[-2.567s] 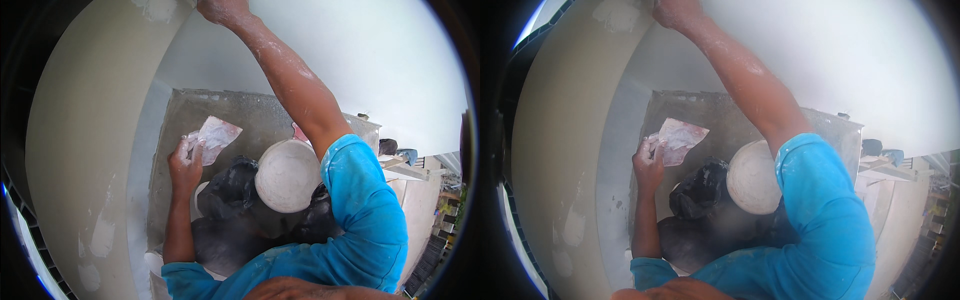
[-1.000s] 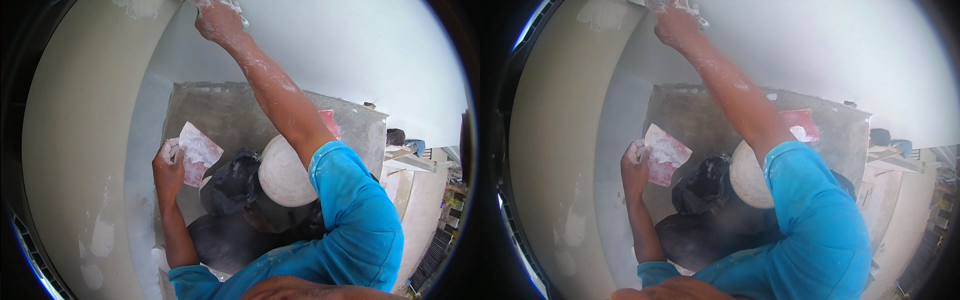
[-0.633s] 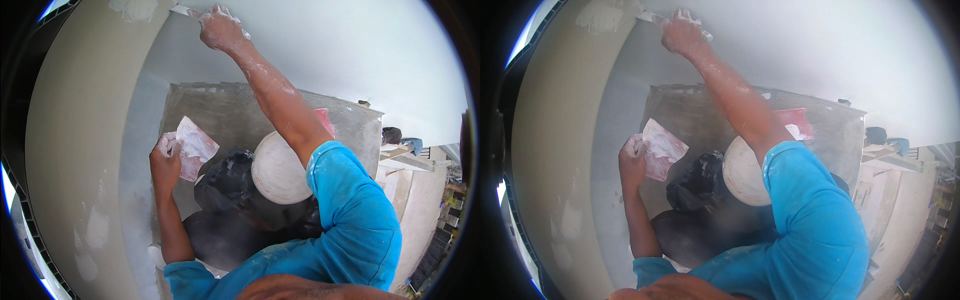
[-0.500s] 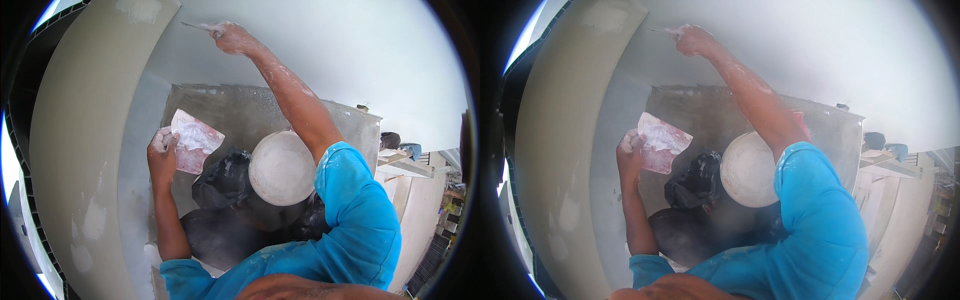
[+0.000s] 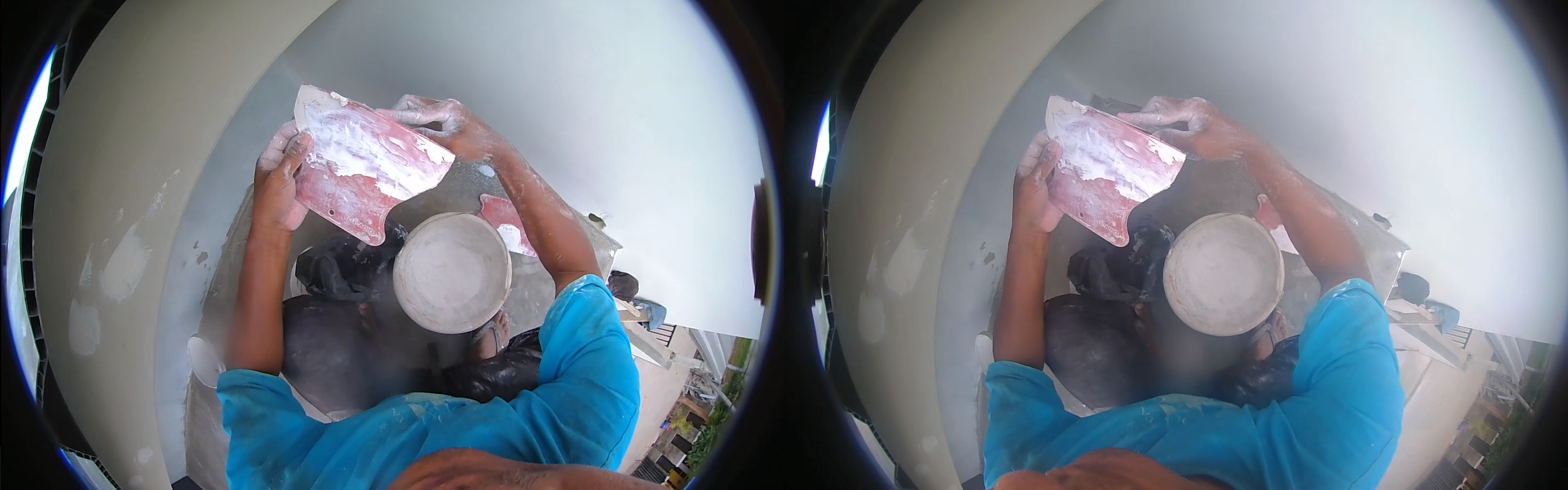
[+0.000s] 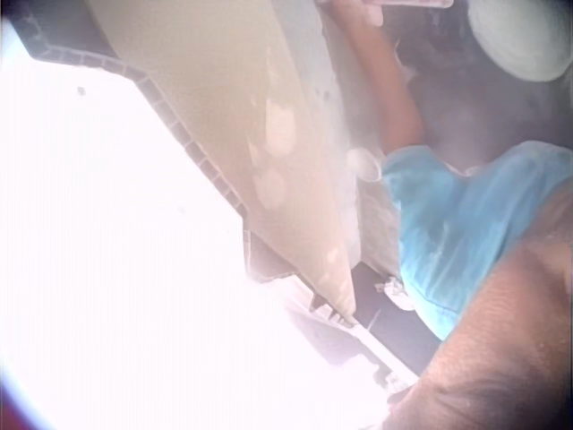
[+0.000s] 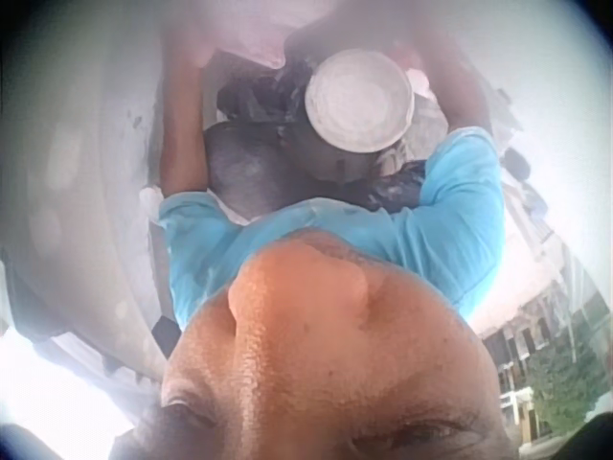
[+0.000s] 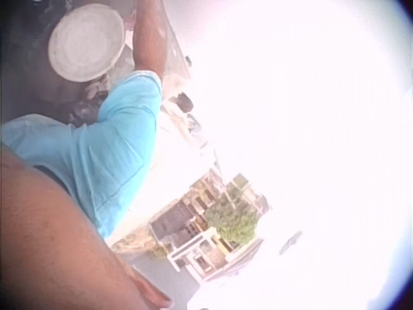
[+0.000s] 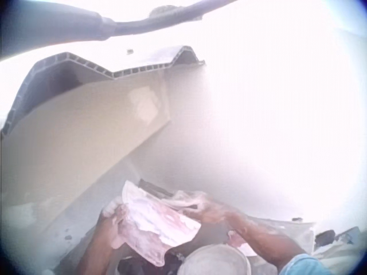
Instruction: The person scoops white plaster from a bucket using a small trowel and applies it to a curved wall with a larger trowel. They repeatedly smooth the surface and scrape excess material back into the bucket.
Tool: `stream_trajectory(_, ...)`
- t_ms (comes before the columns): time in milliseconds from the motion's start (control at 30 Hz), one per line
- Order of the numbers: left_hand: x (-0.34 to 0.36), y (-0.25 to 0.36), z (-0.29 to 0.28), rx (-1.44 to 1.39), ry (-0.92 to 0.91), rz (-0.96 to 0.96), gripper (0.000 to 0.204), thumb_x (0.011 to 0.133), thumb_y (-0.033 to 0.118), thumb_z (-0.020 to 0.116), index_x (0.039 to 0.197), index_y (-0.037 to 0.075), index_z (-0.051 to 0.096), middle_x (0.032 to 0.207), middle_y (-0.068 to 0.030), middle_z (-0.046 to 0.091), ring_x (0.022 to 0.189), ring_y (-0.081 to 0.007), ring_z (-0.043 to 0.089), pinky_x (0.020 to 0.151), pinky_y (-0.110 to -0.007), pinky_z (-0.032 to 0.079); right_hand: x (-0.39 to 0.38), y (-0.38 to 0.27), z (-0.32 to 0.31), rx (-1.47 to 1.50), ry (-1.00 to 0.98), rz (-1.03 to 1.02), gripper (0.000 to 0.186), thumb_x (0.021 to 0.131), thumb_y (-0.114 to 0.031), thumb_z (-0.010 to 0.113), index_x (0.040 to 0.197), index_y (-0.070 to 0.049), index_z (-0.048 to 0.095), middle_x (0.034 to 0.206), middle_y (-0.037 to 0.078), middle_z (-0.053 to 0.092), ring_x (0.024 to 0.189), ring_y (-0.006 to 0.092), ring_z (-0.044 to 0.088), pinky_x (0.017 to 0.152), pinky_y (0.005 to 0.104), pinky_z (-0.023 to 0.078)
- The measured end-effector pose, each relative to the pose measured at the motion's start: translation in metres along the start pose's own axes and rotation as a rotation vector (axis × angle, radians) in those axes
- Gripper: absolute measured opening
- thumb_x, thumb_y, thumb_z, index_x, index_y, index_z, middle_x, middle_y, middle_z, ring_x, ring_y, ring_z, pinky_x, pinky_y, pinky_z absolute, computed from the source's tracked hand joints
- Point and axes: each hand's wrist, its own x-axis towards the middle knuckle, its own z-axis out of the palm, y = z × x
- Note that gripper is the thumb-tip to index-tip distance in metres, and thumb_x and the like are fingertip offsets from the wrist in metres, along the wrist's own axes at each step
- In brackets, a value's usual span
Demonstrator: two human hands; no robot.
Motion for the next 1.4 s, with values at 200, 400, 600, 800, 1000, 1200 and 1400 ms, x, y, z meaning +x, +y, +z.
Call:
stream_trajectory(200, -0.003, -0.004, 0.009, 0.167, 0.037, 0.091, 0.034, 0.099, 0.010, 0.054, 0.130, -0.003, 0.050, 0.122, -0.0131, 0.060, 0.112, -0.0207, 0.060, 0.096, -0.036, 0.051, -0.032, 0.044, -0.006, -0.325, -0.015, 0.164, 0.034, 0.100, -0.027, 0.051, 0.132, -0.023, 0.062, 0.114, 0.007, 0.064, 0.101, 0.0208, 0.060, 0.084, 0.0346, 0.053)
stream_trajectory(400, 0.002, -0.030, 0.004, 0.375, 0.108, -0.062, 0.039, 0.098, 0.003, 0.053, 0.135, -0.007, 0.046, 0.126, -0.0170, 0.058, 0.113, -0.0222, 0.060, 0.097, -0.034, 0.051, -0.039, 0.041, -0.032, 0.324, 0.194, 0.472, 0.030, 0.103, -0.030, 0.049, 0.115, -0.005, 0.061, 0.096, 0.004, 0.063, 0.078, 0.0107, 0.060, 0.064, 0.0276, 0.053)
stream_trajectory(600, 0.013, -0.054, 0.003, 0.373, 0.047, -0.167, 0.048, 0.090, -0.005, 0.057, 0.135, -0.010, 0.043, 0.127, -0.0216, 0.058, 0.113, -0.0211, 0.061, 0.096, -0.032, 0.052, -0.048, 0.061, -0.023, 0.345, 0.195, 0.402, 0.039, 0.098, -0.041, 0.056, 0.111, -0.005, 0.061, 0.087, 0.004, 0.063, 0.069, 0.0088, 0.059, 0.058, 0.0241, 0.050)
stream_trajectory(800, 0.009, -0.049, 0.003, 0.359, 0.123, -0.115, 0.052, 0.091, 0.000, 0.062, 0.138, -0.008, 0.043, 0.132, -0.0215, 0.055, 0.118, -0.0236, 0.059, 0.100, -0.034, 0.051, -0.043, 0.010, -0.048, 0.158, 0.109, 0.535, 0.034, 0.095, -0.023, 0.058, 0.124, -0.005, 0.056, 0.095, 0.007, 0.061, 0.081, 0.0156, 0.059, 0.071, 0.0325, 0.051)
stream_trajectory(1000, 0.067, -0.019, 0.036, 0.342, 0.076, -0.151, 0.051, 0.093, 0.004, 0.063, 0.139, -0.007, 0.043, 0.127, -0.0183, 0.058, 0.118, -0.0223, 0.058, 0.101, -0.036, 0.050, -0.069, -0.040, -0.080, 0.277, 0.247, 0.631, 0.040, 0.093, -0.026, 0.065, 0.123, -0.002, 0.056, 0.088, 0.003, 0.061, 0.074, 0.0108, 0.058, 0.064, 0.0285, 0.050)
stream_trajectory(1200, 0.089, -0.092, 0.035, 0.111, 0.106, -0.296, 0.039, 0.091, 0.009, 0.068, 0.126, -0.003, 0.055, 0.122, -0.0130, 0.062, 0.113, -0.0213, 0.061, 0.098, -0.037, 0.051, -0.225, 0.036, -0.003, 0.060, 0.498, 1.073, 0.065, 0.082, -0.058, 0.071, 0.112, -0.002, 0.061, 0.072, 0.003, 0.060, 0.056, 0.0100, 0.059, 0.055, 0.0275, 0.050)
stream_trajectory(1400, 0.111, -0.068, -0.029, 0.304, 0.086, -0.356, 0.049, 0.094, 0.017, 0.065, 0.135, -0.005, 0.047, 0.128, -0.0150, 0.058, 0.116, -0.0242, 0.059, 0.101, -0.037, 0.048, -0.273, 0.050, 0.089, 0.425, 0.392, 1.222, 0.086, 0.073, -0.045, 0.084, 0.130, 0.009, 0.048, 0.113, 0.021, 0.064, 0.100, 0.0266, 0.064, 0.084, 0.0376, 0.053)
